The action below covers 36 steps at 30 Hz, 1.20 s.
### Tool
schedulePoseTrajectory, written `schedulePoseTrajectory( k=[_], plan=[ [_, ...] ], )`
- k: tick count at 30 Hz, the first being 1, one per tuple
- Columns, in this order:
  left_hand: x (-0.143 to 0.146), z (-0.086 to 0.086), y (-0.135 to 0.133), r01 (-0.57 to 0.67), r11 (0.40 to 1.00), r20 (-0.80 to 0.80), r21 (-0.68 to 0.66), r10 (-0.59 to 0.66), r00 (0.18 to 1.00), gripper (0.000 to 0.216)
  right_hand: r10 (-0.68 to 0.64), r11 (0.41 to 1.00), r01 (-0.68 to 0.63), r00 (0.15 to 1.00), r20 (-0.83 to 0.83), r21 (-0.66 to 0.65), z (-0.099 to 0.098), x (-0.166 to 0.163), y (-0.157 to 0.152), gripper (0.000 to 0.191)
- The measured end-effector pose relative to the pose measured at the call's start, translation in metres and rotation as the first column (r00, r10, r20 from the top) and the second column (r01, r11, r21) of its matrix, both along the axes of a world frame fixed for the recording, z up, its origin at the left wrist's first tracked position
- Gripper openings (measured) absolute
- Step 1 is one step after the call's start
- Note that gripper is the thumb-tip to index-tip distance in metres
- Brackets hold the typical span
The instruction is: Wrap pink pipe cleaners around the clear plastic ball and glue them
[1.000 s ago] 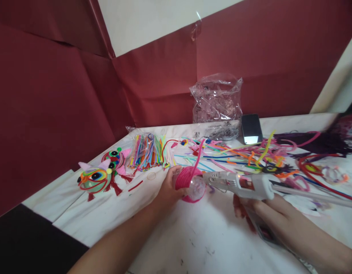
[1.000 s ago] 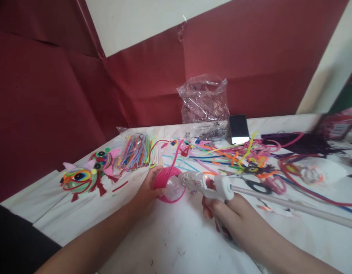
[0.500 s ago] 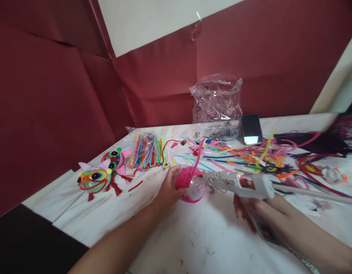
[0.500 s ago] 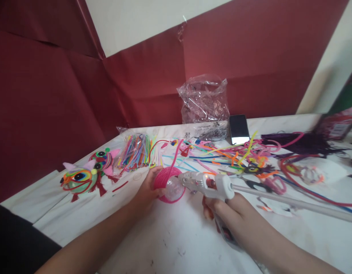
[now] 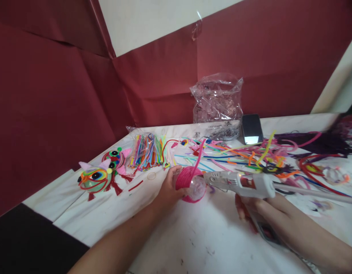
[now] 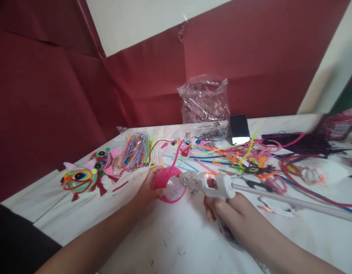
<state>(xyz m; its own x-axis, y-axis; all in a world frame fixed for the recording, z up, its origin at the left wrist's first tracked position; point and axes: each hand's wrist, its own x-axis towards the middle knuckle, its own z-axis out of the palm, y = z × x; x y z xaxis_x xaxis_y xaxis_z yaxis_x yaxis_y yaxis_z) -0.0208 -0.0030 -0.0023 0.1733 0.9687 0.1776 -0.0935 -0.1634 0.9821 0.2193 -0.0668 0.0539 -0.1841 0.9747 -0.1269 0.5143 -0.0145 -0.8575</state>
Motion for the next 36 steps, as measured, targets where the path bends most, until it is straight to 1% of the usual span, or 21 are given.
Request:
schedulePoseTrajectory(
  k=[4, 9, 14, 20, 28, 32, 36],
  plan=[
    [0.0002, 0.0008, -0.0001, -0.008, 1.0, -0.011, -0.001, 0.008, 1.0, 0.075, -0.01, 1.0, 0.01, 1.0, -0.007, -0.014, -0.0022, 0.001, -0.0011, 0.045],
    [0.0004, 0.0008, 0.0002, -0.008, 1.0, 0.0, 0.007, 0.008, 1.0, 0.076, 0.021, 0.998, -0.018, 0.998, -0.061, 0.057, -0.0048, 0.0046, -0.0014, 0.042],
    [0.0005, 0.0015, -0.0002, -0.014, 1.0, 0.0, 0.009, 0.014, 1.0, 0.075, 0.01, 0.999, -0.007, 0.997, -0.072, 0.045, -0.0051, 0.0041, -0.0023, 0.041],
    [0.0002, 0.0024, -0.0002, -0.003, 0.999, -0.012, 0.037, 0.004, 1.0, 0.074, 0.003, 0.994, 0.004, 0.998, -0.066, 0.107, -0.001, 0.0012, -0.0058, 0.038],
    [0.0011, 0.0026, -0.0012, -0.013, 1.0, 0.0, 0.022, 0.013, 1.0, 0.076, -0.011, 0.994, 0.018, 0.998, -0.067, 0.103, -0.0032, 0.0021, -0.0041, 0.04],
    [0.0011, 0.0025, -0.0009, -0.015, 1.0, 0.005, 0.02, 0.015, 1.0, 0.076, -0.004, 0.994, 0.007, 1.0, -0.022, 0.113, -0.0025, 0.0033, -0.0035, 0.04],
    [0.001, 0.0013, -0.0002, -0.014, 1.0, 0.021, 0.017, 0.013, 1.0, 0.076, 0.005, 0.993, 0.002, 0.998, -0.06, 0.116, -0.0046, 0.0033, -0.0026, 0.041]
  ],
)
